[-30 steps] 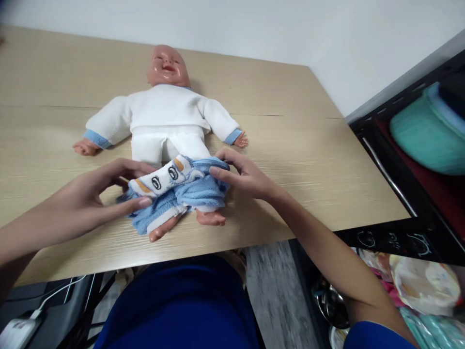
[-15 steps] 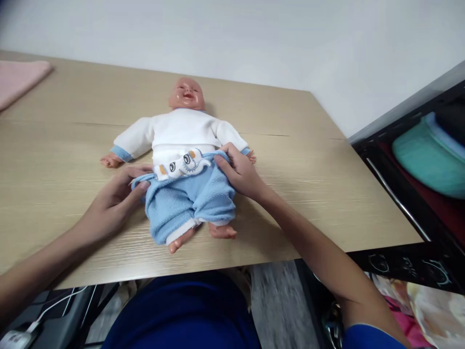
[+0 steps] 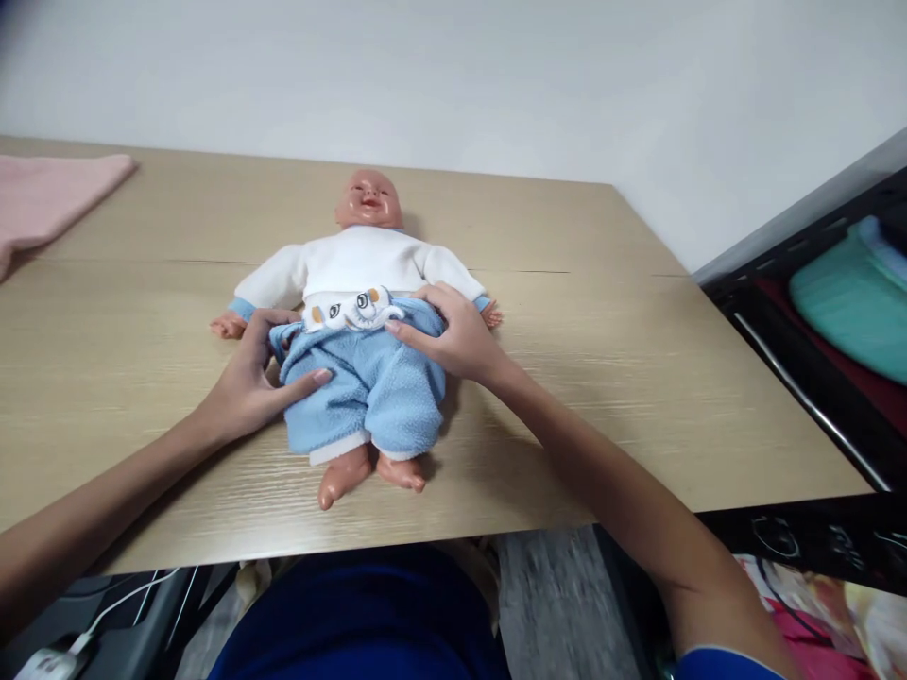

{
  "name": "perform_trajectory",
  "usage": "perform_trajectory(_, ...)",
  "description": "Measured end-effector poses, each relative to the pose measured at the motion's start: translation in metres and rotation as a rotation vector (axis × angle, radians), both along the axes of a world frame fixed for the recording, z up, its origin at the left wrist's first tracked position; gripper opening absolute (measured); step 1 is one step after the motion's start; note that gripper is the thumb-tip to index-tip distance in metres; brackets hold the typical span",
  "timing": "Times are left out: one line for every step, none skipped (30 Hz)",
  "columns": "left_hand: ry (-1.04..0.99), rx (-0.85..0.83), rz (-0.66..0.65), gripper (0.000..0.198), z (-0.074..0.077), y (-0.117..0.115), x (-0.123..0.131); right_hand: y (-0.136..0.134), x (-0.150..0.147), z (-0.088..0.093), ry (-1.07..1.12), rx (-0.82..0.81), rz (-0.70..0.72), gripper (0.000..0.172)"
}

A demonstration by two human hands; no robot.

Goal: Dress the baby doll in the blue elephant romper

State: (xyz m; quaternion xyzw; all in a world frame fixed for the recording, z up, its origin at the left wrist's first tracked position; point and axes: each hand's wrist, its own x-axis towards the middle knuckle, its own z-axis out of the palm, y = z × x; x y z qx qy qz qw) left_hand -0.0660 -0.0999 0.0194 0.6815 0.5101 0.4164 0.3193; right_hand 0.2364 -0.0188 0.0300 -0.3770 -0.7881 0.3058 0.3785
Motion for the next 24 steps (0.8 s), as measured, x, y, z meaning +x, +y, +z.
perform_trajectory(0.079, 0.079, 0.014, 0.054, 0.002, 0.000, -0.001, 0.000, 0.000, 0.003, -0.028, 0.073, -0.011, 0.032)
perform_trajectory(0.142, 0.158, 0.036, 0.046, 0.003, 0.002, -0.003, 0.002, -0.002, 0.005, -0.050, 0.134, -0.011, 0.030)
perform_trajectory(0.180, 0.222, 0.052, 0.033, 0.004, 0.005, -0.003, 0.004, -0.004, 0.006, -0.063, 0.173, -0.002, 0.026)
perform_trajectory(0.192, 0.254, 0.057, 0.024, 0.004, 0.009, -0.004, 0.006, -0.007, 0.007, -0.075, 0.190, 0.008, 0.022)
perform_trajectory(0.178, 0.253, 0.060, 0.020, 0.003, 0.015, -0.004, 0.009, -0.009, 0.008, -0.092, 0.190, 0.015, 0.022)
perform_trajectory(0.150, 0.222, 0.061, 0.021, 0.002, 0.021, -0.004, 0.012, -0.012, 0.008, -0.116, 0.177, 0.012, 0.024)
perform_trajectory(0.121, 0.177, 0.069, 0.024, 0.001, 0.028, -0.004, 0.015, -0.014, 0.008, -0.140, 0.154, -0.005, 0.027)
perform_trajectory(0.094, 0.129, 0.086, 0.028, -0.001, 0.035, -0.004, 0.019, -0.016, 0.007, -0.160, 0.125, -0.030, 0.028)
perform_trajectory(0.066, 0.082, 0.108, 0.031, -0.003, 0.042, -0.004, 0.024, -0.018, 0.006, -0.171, 0.096, -0.056, 0.029)
perform_trajectory(0.028, 0.043, 0.121, 0.034, -0.006, 0.050, -0.005, 0.028, -0.019, 0.004, -0.167, 0.066, -0.077, 0.028)
perform_trajectory(-0.022, 0.011, 0.118, 0.035, -0.009, 0.057, -0.005, 0.034, -0.021, 0.001, -0.147, 0.040, -0.091, 0.027)
perform_trajectory(-0.081, -0.015, 0.099, 0.036, -0.011, 0.065, -0.006, 0.039, -0.022, -0.002, -0.113, 0.021, -0.099, 0.027)
perform_trajectory(-0.145, -0.037, 0.070, 0.037, -0.014, 0.073, -0.006, 0.045, -0.023, -0.006, -0.071, 0.010, -0.100, 0.027)
perform_trajectory(-0.203, -0.061, 0.035, 0.039, -0.016, 0.081, -0.006, 0.050, -0.024, -0.009, -0.023, 0.001, -0.095, 0.029)
perform_trajectory(-0.245, -0.086, 0.004, 0.042, -0.018, 0.088, -0.006, 0.054, -0.025, -0.012, 0.026, -0.011, -0.087, 0.031)
perform_trajectory(-0.275, -0.104, -0.015, 0.044, -0.019, 0.094, -0.006, 0.057, -0.025, -0.015, 0.071, -0.025, -0.077, 0.034)
perform_trajectory(-0.293, -0.119, -0.030, 0.046, -0.018, 0.098, -0.006, 0.059, -0.024, -0.018, 0.106, -0.043, -0.066, 0.037)
perform_trajectory(-0.302, -0.132, -0.045, 0.048, -0.017, 0.101, -0.008, 0.059, -0.022, -0.020, 0.124, -0.065, -0.051, 0.040)
perform_trajectory(-0.300, -0.145, -0.066, 0.051, -0.015, 0.101, -0.010, 0.059, -0.018, -0.022, 0.126, -0.088, -0.031, 0.040)
perform_trajectory(-0.279, -0.157, -0.096, 0.052, -0.012, 0.100, -0.015, 0.056, -0.012, -0.024, 0.116, -0.109, -0.006, 0.040)
perform_trajectory(-0.241, -0.171, -0.136, 0.053, -0.008, 0.098, -0.021, 0.053, -0.005, -0.025, 0.097, -0.128, 0.021, 0.037)
perform_trajectory(-0.194, -0.188, -0.182, 0.052, -0.004, 0.095, -0.028, 0.049, 0.004, -0.027, 0.072, -0.143, 0.049, 0.034)
perform_trajectory(-0.132, -0.206, -0.232, 0.051, -0.001, 0.090, -0.037, 0.045, 0.013, -0.029, 0.047, -0.154, 0.075, 0.030)
perform_trajectory(-0.093, -0.229, -0.272, 0.050, 0.001, 0.086, -0.047, 0.041, 0.022, -0.031, 0.027, -0.161, 0.094, 0.028)
